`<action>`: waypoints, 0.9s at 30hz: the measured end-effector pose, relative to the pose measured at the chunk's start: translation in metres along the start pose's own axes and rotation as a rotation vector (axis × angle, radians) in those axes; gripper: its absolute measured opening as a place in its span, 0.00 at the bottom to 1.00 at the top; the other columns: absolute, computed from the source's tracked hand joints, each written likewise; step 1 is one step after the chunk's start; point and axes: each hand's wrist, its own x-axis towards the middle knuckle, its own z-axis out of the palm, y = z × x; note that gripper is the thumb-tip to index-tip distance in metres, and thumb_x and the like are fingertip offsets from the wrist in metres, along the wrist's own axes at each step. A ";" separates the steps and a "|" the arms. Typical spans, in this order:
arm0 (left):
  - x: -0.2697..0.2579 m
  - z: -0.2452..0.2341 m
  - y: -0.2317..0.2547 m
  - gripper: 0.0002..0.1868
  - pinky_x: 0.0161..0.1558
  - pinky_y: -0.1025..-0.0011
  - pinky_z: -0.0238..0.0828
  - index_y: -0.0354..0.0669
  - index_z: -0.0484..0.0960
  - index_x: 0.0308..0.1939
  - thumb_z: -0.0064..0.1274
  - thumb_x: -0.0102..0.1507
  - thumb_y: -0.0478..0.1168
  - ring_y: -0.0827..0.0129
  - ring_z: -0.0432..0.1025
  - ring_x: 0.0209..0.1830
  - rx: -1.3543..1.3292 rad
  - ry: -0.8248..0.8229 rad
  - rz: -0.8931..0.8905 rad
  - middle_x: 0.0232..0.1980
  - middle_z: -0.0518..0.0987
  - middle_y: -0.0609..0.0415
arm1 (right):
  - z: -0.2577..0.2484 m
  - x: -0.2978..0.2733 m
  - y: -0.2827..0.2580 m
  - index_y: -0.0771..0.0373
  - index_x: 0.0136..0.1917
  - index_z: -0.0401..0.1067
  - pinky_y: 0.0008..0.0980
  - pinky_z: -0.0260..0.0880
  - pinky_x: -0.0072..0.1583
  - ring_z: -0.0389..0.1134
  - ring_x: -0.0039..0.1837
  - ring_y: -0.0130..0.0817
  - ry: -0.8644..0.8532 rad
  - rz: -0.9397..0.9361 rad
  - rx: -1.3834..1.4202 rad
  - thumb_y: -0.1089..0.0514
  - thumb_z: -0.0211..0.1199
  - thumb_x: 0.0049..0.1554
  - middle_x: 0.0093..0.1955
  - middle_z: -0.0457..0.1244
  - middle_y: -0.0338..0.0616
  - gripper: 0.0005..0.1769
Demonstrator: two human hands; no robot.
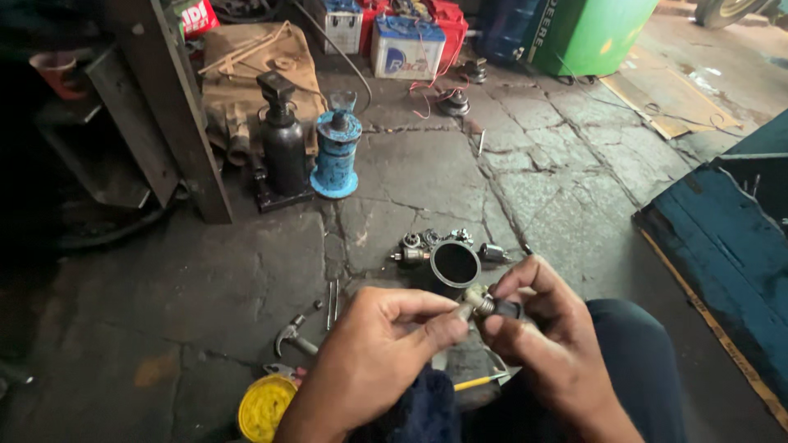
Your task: The person wipes small plastic and metal mechanical components with a cloth and assembles them by hand, occasionally using a screwdriver to align pieces.
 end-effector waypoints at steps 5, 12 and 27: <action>-0.003 0.004 -0.002 0.15 0.43 0.81 0.78 0.31 0.86 0.50 0.61 0.64 0.40 0.82 0.80 0.40 -0.028 -0.080 0.217 0.42 0.88 0.57 | 0.004 0.004 -0.005 0.68 0.50 0.69 0.21 0.67 0.50 0.66 0.50 0.21 -0.025 -0.292 -0.483 0.68 0.67 0.53 0.46 0.66 0.38 0.12; -0.010 0.001 0.024 0.12 0.26 0.75 0.65 0.36 0.89 0.40 0.60 0.62 0.41 0.84 0.66 0.25 0.170 -0.068 0.015 0.23 0.76 0.62 | 0.013 -0.005 -0.001 0.69 0.46 0.72 0.23 0.60 0.35 0.62 0.34 0.21 0.209 -0.087 -0.309 0.68 0.69 0.52 0.38 0.68 0.41 0.09; -0.003 0.000 -0.004 0.18 0.24 0.78 0.57 0.35 0.82 0.25 0.55 0.67 0.42 0.87 0.60 0.23 0.012 -0.210 0.190 0.22 0.71 0.67 | 0.040 -0.023 0.024 0.64 0.48 0.67 0.21 0.60 0.34 0.61 0.31 0.21 0.421 -0.459 -0.194 0.65 0.65 0.61 0.38 0.64 0.40 0.07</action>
